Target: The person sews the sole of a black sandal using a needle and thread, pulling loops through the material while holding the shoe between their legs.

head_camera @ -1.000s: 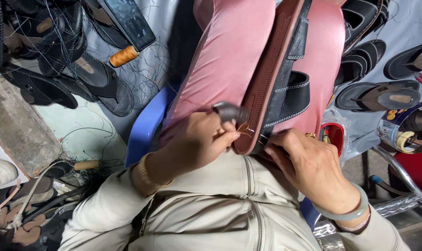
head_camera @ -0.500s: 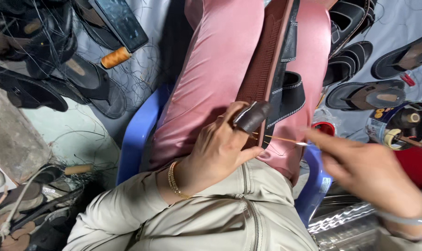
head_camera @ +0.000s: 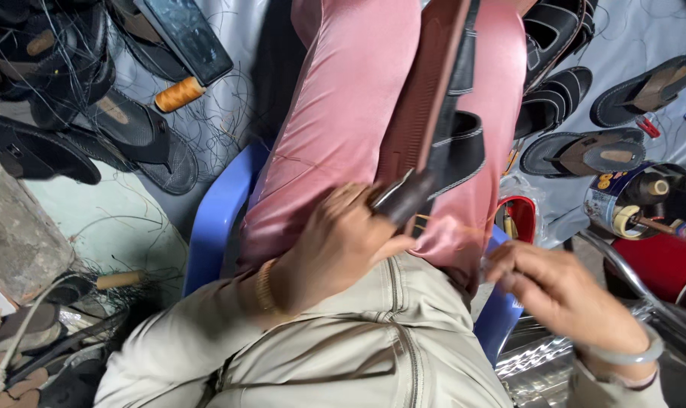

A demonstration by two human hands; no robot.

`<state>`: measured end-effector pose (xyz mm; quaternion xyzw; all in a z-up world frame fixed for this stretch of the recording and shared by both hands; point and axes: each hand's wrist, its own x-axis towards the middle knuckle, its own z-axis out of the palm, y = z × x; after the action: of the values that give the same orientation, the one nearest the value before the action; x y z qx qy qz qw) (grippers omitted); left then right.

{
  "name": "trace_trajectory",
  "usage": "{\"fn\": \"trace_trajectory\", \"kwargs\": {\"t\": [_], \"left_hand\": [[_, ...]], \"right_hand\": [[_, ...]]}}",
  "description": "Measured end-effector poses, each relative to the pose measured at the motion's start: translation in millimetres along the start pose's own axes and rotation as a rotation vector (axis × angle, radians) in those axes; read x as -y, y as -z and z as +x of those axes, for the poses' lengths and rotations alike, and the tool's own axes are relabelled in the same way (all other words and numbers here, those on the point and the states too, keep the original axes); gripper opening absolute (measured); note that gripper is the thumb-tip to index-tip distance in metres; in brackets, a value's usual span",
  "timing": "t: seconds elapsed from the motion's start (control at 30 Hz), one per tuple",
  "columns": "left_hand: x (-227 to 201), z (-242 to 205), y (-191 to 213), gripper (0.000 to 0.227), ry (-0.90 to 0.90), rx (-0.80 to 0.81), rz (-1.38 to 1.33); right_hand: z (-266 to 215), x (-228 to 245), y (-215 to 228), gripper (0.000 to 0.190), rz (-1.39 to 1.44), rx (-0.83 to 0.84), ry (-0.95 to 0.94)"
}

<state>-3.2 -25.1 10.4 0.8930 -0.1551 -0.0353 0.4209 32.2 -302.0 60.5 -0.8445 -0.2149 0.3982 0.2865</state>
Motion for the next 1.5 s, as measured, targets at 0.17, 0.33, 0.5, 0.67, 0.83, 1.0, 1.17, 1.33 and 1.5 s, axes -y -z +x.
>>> {"fn": "trace_trajectory", "kwargs": {"t": [0.17, 0.33, 0.5, 0.67, 0.83, 1.0, 1.17, 1.33, 1.5], "left_hand": [[3.3, -31.7, 13.7, 0.039, -0.127, -0.063, -0.06], [13.3, -54.6, 1.4, 0.055, -0.244, -0.12, 0.656], [22.4, -39.8, -20.5, 0.082, 0.036, -0.071, 0.342], [27.0, -49.0, -27.3, 0.053, 0.116, -0.103, 0.365], [25.8, -31.2, 28.5, 0.042, 0.277, 0.239, -0.081], [50.3, 3.7, 10.6, 0.027, 0.322, 0.124, -0.392], [43.7, 82.6, 12.0, 0.04, 0.206, -0.633, -0.36], [98.8, 132.9, 8.0, 0.026, 0.822, -1.124, -1.241], [118.6, 105.4, 20.2, 0.032, 0.665, -1.097, -1.241]], "right_hand": [[13.6, 46.3, -4.7, 0.027, 0.331, -0.251, 0.031], [43.2, 47.9, -25.5, 0.014, 0.195, -0.315, -0.195], [62.9, 53.7, -20.0, 0.004, 0.224, -0.196, -0.016], [72.5, 50.9, -20.5, 0.008, 0.273, 0.016, -0.163], [66.1, 42.9, -31.3, 0.009, 0.57, -0.071, -0.096], [57.0, 29.9, -41.9, 0.014, 1.435, -0.284, 0.121], [52.8, 44.4, -44.9, 0.019, 1.466, -0.348, 0.233], [69.2, 52.7, -59.2, 0.013, 0.643, -0.409, 0.152], [57.5, 55.0, -39.8, 0.013, 0.508, -0.308, 0.212]]}}
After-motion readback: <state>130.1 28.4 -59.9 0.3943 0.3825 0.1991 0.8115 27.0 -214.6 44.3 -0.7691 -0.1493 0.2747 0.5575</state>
